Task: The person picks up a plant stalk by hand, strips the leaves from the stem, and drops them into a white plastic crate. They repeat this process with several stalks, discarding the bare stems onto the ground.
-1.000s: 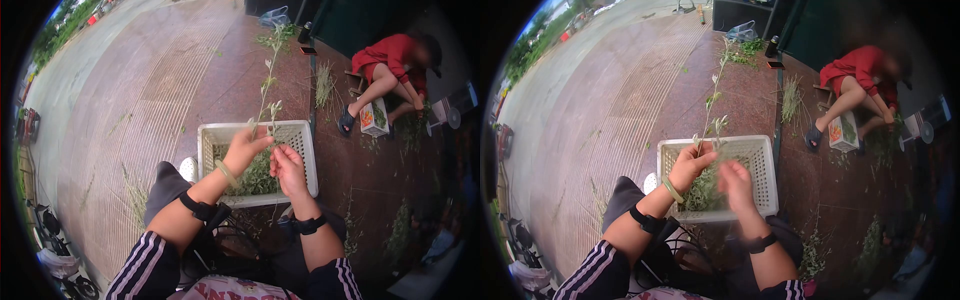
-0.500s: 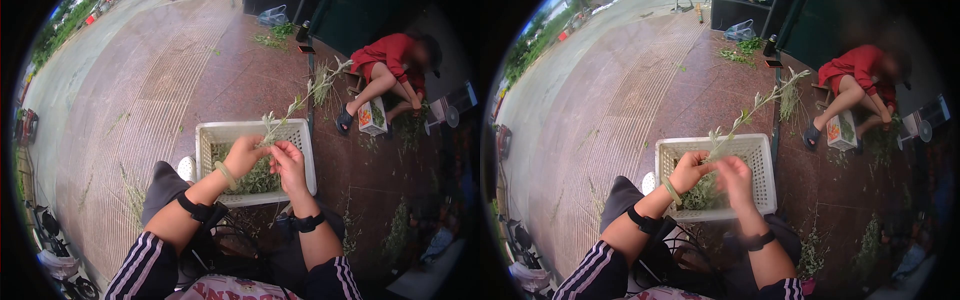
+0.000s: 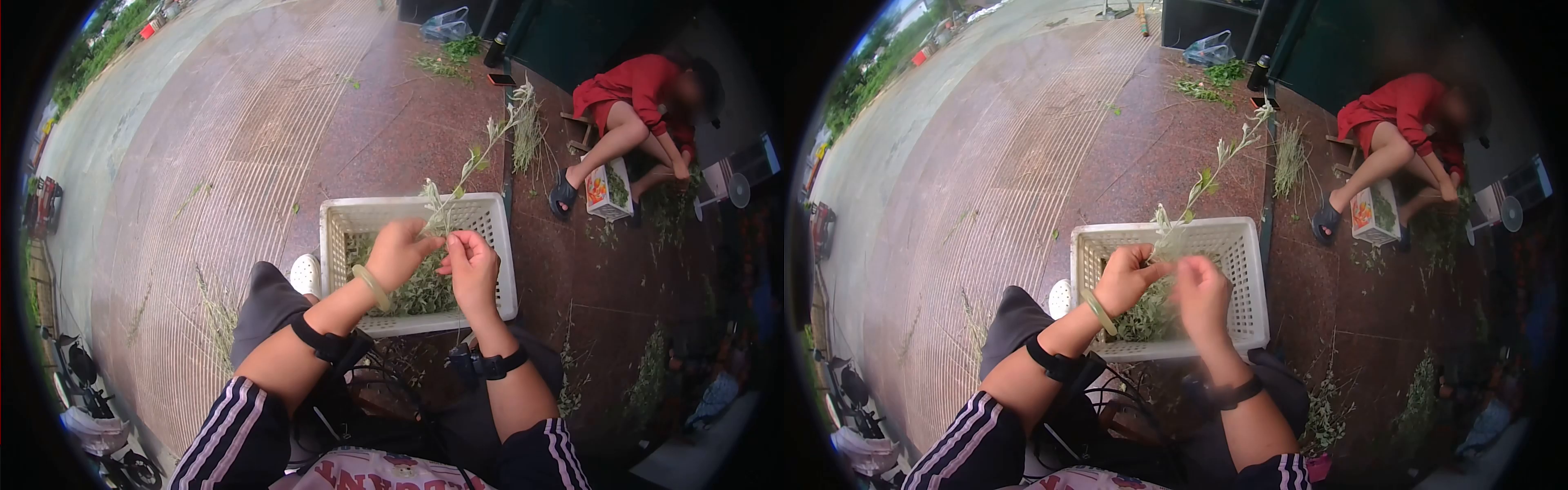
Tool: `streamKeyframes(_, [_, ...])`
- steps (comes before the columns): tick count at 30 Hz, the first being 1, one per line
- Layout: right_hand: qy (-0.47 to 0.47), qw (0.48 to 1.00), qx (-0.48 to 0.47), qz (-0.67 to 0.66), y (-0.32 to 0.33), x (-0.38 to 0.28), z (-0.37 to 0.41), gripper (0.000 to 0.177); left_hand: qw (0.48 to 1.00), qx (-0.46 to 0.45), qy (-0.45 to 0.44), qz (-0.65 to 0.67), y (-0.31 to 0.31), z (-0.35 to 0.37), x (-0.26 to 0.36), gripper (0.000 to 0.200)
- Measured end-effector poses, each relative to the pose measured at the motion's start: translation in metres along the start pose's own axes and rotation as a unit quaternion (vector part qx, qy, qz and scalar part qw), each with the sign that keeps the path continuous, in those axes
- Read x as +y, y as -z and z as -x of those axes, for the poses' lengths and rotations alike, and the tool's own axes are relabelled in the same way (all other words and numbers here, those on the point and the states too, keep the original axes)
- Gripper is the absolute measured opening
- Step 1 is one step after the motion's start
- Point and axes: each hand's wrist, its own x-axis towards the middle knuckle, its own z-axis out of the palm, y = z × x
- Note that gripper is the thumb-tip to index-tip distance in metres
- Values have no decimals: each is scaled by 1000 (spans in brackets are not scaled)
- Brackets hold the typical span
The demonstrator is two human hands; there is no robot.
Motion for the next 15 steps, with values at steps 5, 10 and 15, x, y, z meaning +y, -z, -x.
streamKeyframes(5, [73,992,46,87,1,26,-11,16,999,-5,-26,29,-2,3,12,22])
streamKeyframes(10, [-65,987,82,-124,25,15,-28,16,1000,-1,-6,19,7,8,26,25])
streamKeyframes(15, [-66,985,24,-155,26,9,-24,14,991,115,-22,68,12,-4,-4,26])
